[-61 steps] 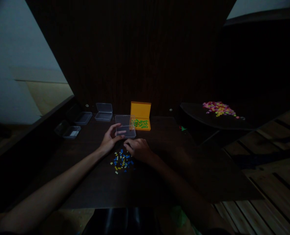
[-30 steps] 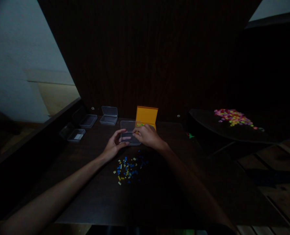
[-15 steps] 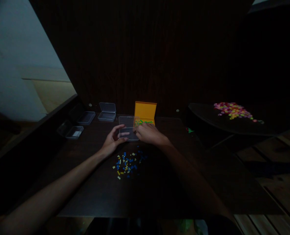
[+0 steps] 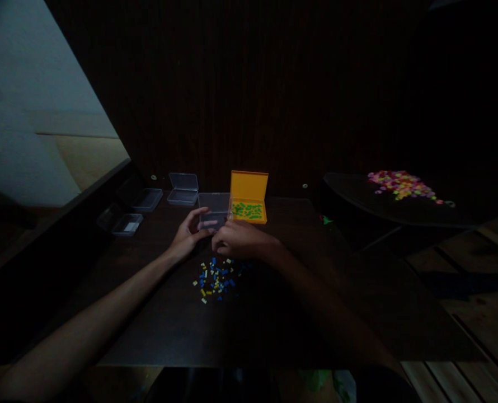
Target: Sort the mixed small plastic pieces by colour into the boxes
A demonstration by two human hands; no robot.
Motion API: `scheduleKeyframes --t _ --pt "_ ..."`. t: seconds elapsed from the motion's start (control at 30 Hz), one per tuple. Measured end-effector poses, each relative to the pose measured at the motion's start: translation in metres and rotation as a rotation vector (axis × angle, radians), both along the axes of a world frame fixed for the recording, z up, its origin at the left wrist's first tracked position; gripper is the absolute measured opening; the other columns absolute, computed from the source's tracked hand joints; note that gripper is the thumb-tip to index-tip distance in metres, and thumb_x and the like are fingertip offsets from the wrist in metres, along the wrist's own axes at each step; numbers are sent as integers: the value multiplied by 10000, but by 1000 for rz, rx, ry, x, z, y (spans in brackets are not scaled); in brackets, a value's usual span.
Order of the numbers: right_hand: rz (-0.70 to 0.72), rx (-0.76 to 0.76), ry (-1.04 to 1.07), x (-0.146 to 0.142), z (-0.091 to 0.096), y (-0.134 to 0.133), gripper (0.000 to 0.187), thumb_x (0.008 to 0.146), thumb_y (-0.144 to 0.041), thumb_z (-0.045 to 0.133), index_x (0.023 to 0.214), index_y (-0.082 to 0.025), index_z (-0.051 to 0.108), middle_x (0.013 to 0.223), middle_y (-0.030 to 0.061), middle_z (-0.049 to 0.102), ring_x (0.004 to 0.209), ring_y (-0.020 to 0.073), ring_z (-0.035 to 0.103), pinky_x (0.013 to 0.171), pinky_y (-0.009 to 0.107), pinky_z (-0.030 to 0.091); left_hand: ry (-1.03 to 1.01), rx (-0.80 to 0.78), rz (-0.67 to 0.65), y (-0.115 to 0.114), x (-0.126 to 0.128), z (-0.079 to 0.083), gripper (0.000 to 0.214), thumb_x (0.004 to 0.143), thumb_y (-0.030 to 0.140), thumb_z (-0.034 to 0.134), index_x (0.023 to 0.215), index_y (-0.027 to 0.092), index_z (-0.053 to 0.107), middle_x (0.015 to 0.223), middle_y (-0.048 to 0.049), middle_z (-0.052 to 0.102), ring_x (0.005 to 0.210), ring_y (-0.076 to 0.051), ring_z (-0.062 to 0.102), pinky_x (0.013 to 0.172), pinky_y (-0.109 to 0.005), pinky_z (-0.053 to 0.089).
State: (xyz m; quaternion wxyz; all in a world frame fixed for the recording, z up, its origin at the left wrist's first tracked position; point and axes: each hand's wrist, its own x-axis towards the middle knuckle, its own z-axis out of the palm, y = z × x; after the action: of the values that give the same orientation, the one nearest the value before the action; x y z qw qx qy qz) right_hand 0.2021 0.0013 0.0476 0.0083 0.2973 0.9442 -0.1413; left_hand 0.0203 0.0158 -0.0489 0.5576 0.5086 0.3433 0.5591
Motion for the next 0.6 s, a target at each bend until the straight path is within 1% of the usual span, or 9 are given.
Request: scheduleKeyframes --t 0.13,0.2,0.33,0.5,0.6 --pt "4 -16 -94 -8 -19 -1 212 809 -196 617 980 -256 727 893 29 701 885 191 580 754 287 382 -1 -7 -6 -1 0 1 595 602 138 768 1133 239 521 1274 -63 489 992 -183 634 811 -292 529" --pt "7 -13 -105 -9 -24 0 215 812 -188 609 979 -258 725 897 29 701 896 196 580 762 296 387 2 -6 -3 -1 1 0 591 602 133 766 1130 240 524 1267 -59 496 987 -179 636 816 -293 528" --pt "0 -1 -67 -6 -27 2 188 816 -187 607 947 -255 724 890 28 690 863 182 583 746 287 393 10 4 -7 -1 1 0 585 611 143 761 1136 239 522 1264 -61 496 984 -183 635 830 -316 523" --pt "-30 12 -37 -1 -26 4 212 821 -240 643 1027 -245 694 899 37 663 876 181 575 753 282 390 30 12 -3 -1 1 1 569 626 149 756 1140 232 526 1248 -69 518 990 -195 635 861 -345 512" --pt "-26 -28 -55 -2 -25 4 224 811 -252 663 1032 -229 690 863 25 661 830 166 571 714 268 381 23 6 0 -2 1 0 572 627 141 754 1143 233 525 1275 -73 504 997 -199 633 850 -340 517"
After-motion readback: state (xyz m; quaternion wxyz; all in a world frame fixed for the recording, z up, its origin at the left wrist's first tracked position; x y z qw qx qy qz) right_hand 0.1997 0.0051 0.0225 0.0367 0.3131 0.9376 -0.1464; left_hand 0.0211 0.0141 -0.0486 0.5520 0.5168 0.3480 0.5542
